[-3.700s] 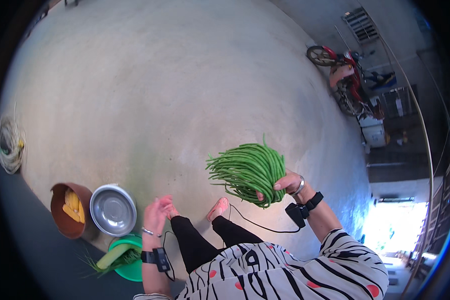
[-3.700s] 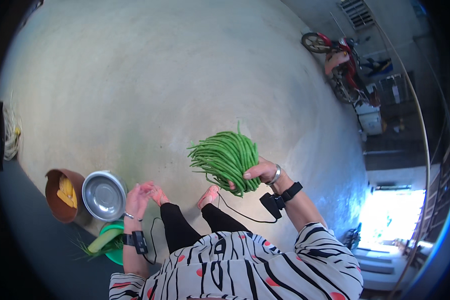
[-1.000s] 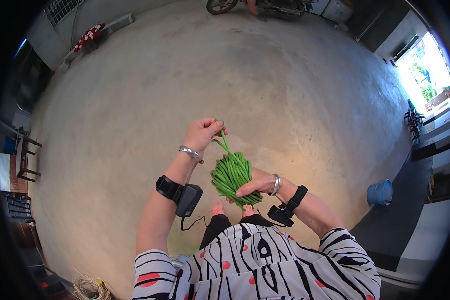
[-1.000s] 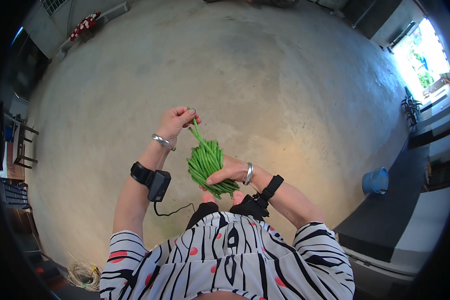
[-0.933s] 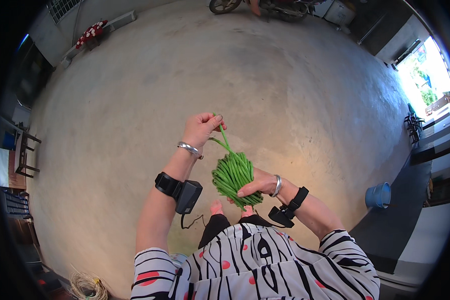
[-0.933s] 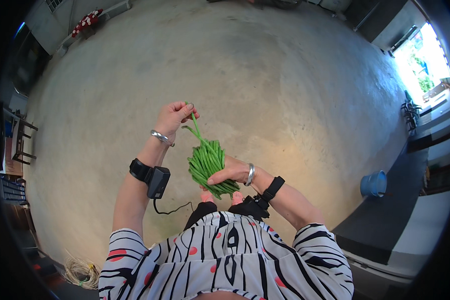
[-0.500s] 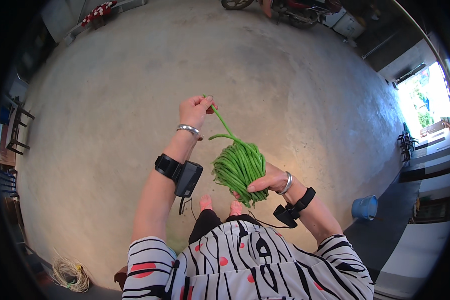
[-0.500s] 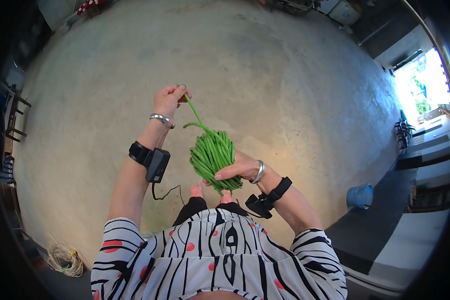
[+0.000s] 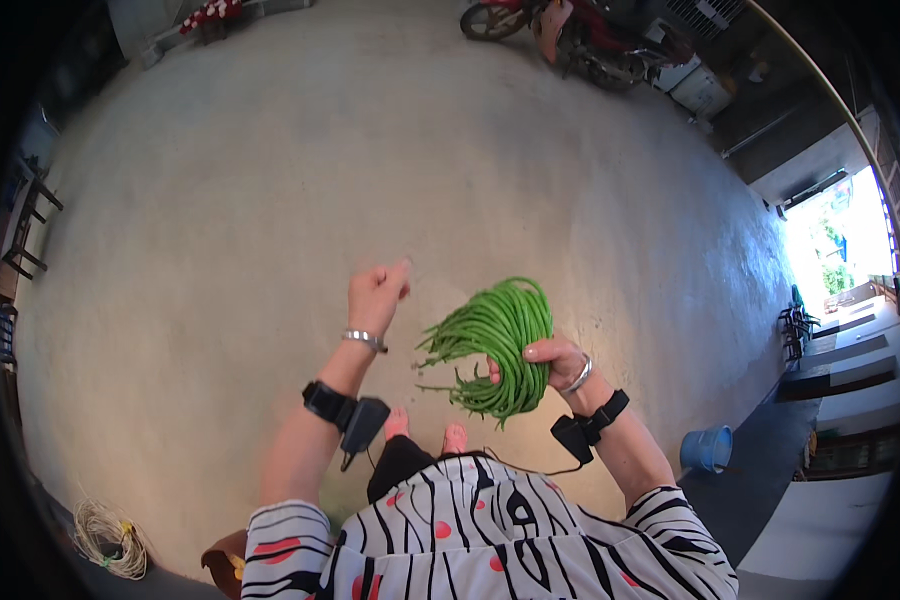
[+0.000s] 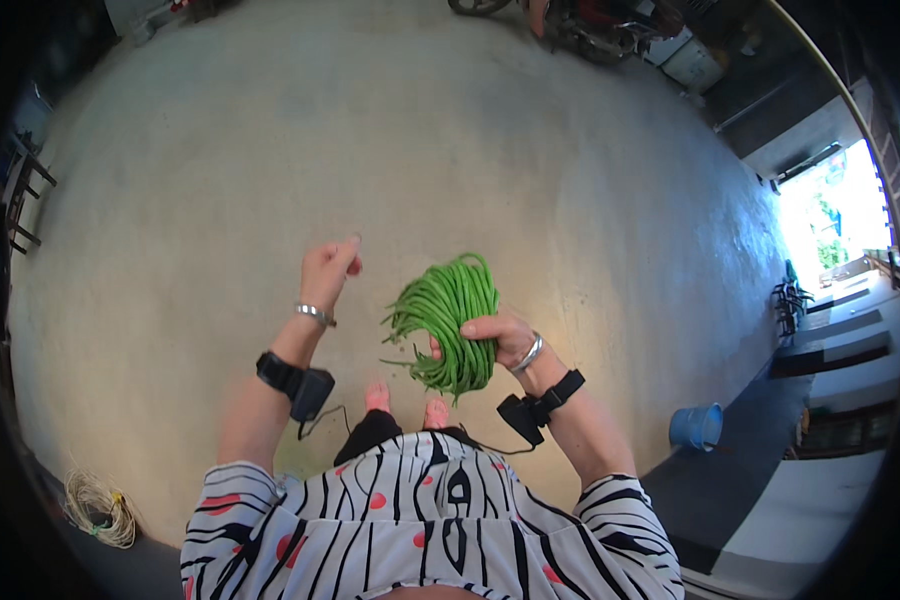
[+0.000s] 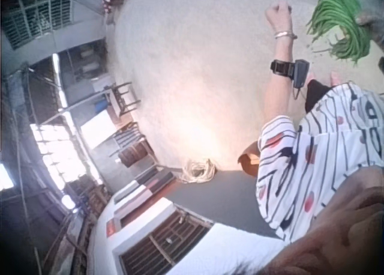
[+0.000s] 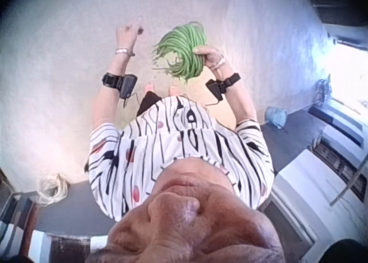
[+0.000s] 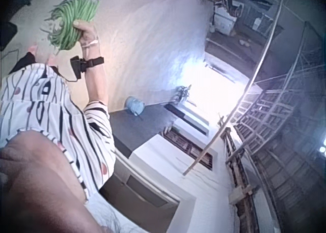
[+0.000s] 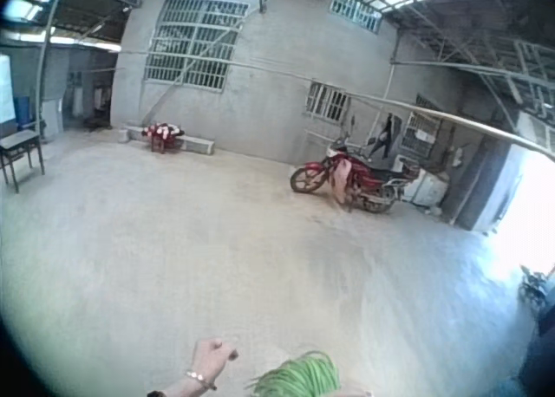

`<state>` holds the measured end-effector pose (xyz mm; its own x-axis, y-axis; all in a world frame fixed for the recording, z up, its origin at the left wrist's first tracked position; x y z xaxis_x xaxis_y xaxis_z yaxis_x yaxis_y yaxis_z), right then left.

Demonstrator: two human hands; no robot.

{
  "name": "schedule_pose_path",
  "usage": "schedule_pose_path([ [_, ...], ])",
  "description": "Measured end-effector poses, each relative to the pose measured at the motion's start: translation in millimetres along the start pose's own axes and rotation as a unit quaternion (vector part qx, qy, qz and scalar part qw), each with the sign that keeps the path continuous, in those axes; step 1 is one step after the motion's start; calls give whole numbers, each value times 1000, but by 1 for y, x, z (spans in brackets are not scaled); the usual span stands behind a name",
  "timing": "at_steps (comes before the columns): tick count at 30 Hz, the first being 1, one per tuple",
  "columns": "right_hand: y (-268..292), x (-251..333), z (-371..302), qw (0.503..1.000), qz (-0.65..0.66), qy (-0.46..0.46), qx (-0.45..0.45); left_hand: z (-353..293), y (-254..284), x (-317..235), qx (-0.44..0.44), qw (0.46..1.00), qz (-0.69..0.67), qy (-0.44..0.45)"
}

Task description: The person washes a bunch of long beans in a sink, places them in a metal bowl, carries them outside, and hangs them over a bamboo pole to dry.

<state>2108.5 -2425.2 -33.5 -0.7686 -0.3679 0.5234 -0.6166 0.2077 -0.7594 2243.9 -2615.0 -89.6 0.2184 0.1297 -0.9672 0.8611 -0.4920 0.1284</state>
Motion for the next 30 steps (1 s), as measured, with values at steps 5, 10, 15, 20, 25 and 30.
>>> schedule_pose_path([
  [5,20,-6,5,998,54,-13,-23,-71,-42,-8,312,942,22,125],
  [10,18,-6,14,997,65,-28,31,-90,-69,-14,338,932,-2,128],
  [15,20,-6,20,999,33,-30,22,-79,-96,0,347,890,-227,189],
  [20,25,-2,19,999,27,-7,37,-77,-108,-9,305,892,-269,198],
  [25,34,-11,32,998,19,7,56,-68,-109,-3,288,874,-339,196],
  [30,41,-12,26,998,24,7,55,-63,-117,-2,324,865,-316,218],
])
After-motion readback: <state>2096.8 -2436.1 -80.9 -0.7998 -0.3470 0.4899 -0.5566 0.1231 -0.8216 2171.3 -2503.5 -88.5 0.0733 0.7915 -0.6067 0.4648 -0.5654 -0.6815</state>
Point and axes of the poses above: each hand's wrist, its own z-axis towards the middle knuckle, its own y-axis out of the back of the hand, x = y × z, the point moved 5 cm from there along z, towards the middle knuckle, and after that the axes turned 3 degrees about z, right-handed, at the moved point
